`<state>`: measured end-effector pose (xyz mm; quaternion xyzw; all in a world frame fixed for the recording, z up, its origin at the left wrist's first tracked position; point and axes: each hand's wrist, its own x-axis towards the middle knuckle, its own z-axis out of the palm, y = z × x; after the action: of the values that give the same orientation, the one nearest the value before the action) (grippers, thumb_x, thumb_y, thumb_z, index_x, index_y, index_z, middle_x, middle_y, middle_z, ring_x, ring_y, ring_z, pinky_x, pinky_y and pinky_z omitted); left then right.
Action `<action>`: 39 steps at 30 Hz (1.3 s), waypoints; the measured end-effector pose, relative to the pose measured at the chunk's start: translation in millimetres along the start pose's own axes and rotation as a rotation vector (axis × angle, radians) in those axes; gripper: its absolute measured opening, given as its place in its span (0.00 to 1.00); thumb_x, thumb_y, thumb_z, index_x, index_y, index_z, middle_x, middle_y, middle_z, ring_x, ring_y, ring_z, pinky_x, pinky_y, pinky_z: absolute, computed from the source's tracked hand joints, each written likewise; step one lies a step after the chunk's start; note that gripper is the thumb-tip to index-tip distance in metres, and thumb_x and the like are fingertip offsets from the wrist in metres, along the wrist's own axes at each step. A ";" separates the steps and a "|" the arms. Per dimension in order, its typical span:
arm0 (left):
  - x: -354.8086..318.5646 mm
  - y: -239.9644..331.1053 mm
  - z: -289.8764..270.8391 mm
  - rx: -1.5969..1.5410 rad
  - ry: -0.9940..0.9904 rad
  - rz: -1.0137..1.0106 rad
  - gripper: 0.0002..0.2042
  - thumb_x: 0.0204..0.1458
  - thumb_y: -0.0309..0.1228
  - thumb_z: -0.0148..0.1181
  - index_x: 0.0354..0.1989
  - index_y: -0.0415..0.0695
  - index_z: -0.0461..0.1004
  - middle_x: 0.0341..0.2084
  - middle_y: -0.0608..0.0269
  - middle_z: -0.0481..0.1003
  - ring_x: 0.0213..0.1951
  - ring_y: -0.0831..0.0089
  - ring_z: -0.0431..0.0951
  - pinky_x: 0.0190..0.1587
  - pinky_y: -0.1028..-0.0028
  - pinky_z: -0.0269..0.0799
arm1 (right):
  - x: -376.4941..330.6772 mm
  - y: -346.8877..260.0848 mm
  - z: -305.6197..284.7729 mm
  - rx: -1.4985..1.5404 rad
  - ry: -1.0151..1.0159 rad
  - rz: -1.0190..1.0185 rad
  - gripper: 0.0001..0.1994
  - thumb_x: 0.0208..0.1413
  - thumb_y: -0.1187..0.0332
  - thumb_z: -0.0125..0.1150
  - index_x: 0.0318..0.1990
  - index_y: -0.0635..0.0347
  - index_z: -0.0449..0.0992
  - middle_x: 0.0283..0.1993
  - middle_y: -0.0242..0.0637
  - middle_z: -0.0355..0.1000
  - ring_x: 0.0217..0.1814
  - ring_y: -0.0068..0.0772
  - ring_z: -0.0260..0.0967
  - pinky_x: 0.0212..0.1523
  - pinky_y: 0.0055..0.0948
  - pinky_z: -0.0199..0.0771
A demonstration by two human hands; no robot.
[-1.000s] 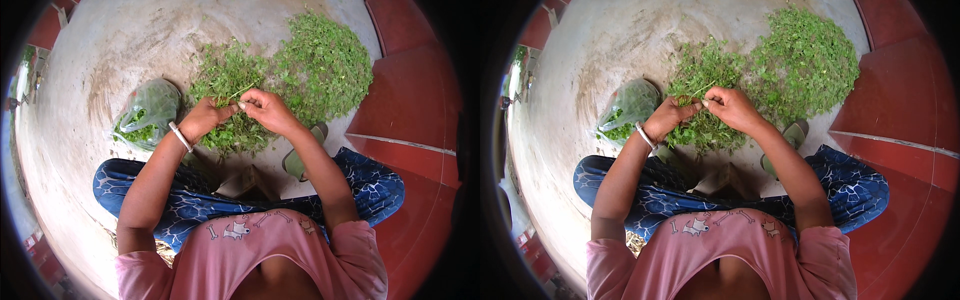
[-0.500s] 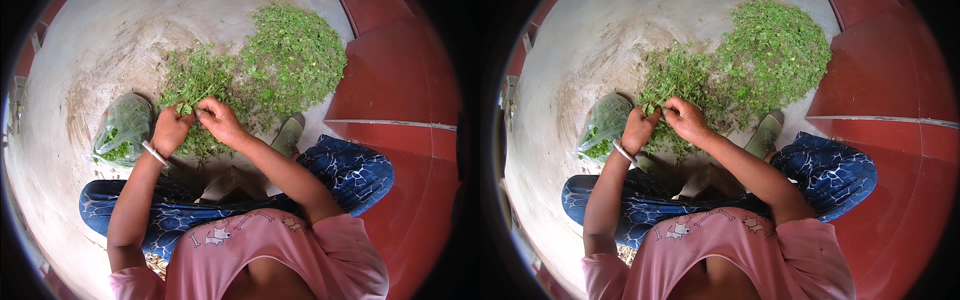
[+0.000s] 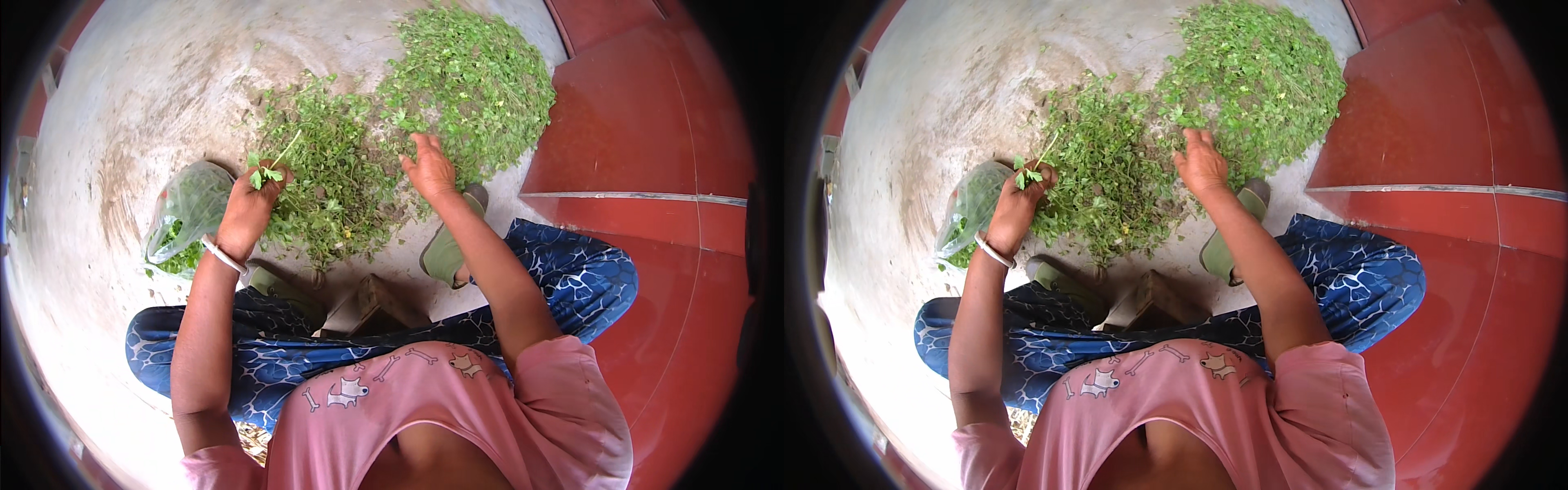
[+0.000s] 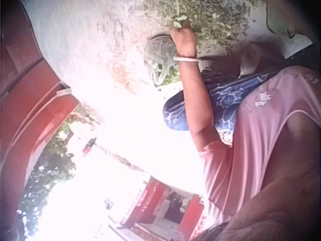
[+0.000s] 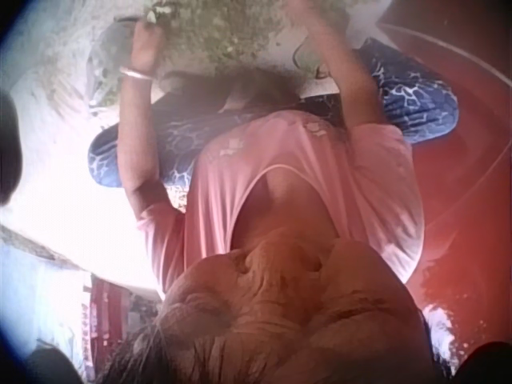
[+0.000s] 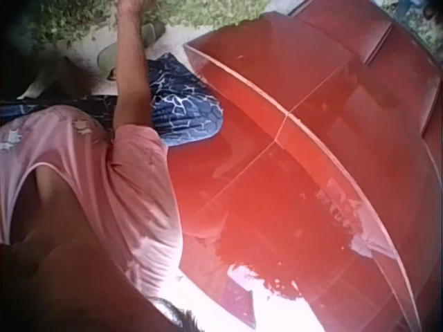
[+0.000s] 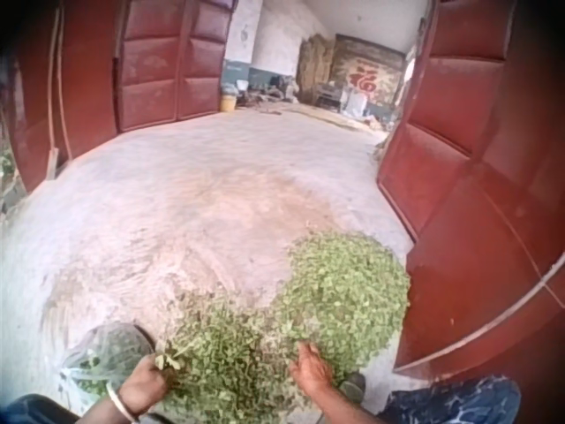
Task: The person sits on the floor and repeatedly picks up leafy green stems, removes the leaves by hand, and places the leaves into a growing pile while discarding the stems. The person continues this process for the duration of the clip.
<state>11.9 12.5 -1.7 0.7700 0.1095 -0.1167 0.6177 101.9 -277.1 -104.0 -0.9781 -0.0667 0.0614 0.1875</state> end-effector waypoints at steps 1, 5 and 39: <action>-1.6 -2.7 1.4 -0.129 0.006 0.019 0.03 0.55 0.25 0.47 0.33 0.40 0.67 0.26 0.66 0.69 0.28 0.78 0.65 0.36 0.76 0.64 | 0.3 14.8 1.4 -0.052 -0.022 0.032 0.24 0.50 0.60 0.58 0.55 0.52 0.62 0.53 0.43 0.62 0.46 0.46 0.69 0.42 0.39 0.71; -2.0 8.2 5.2 -0.474 -0.019 -0.047 0.05 0.58 0.28 0.47 0.32 0.40 0.65 0.23 0.66 0.66 0.25 0.78 0.65 0.39 0.73 0.67 | 5.2 83.1 19.0 -0.219 -0.179 -0.062 0.19 0.51 0.62 0.58 0.51 0.53 0.68 0.46 0.40 0.68 0.42 0.41 0.72 0.39 0.39 0.72; -14.9 14.0 24.1 -0.614 0.130 -0.276 0.06 0.54 0.32 0.55 0.36 0.43 0.74 0.27 0.72 0.73 0.25 0.84 0.65 0.27 0.80 0.61 | -25.5 -118.1 -33.6 2.075 -0.746 0.335 0.07 0.53 0.65 0.53 0.37 0.54 0.70 0.36 0.39 0.69 0.35 0.32 0.66 0.38 0.29 0.69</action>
<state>1.1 -14.4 10.9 0.5318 0.2819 -0.1112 0.7908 69.0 -184.4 -26.3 -0.2643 0.0974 0.4016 0.8714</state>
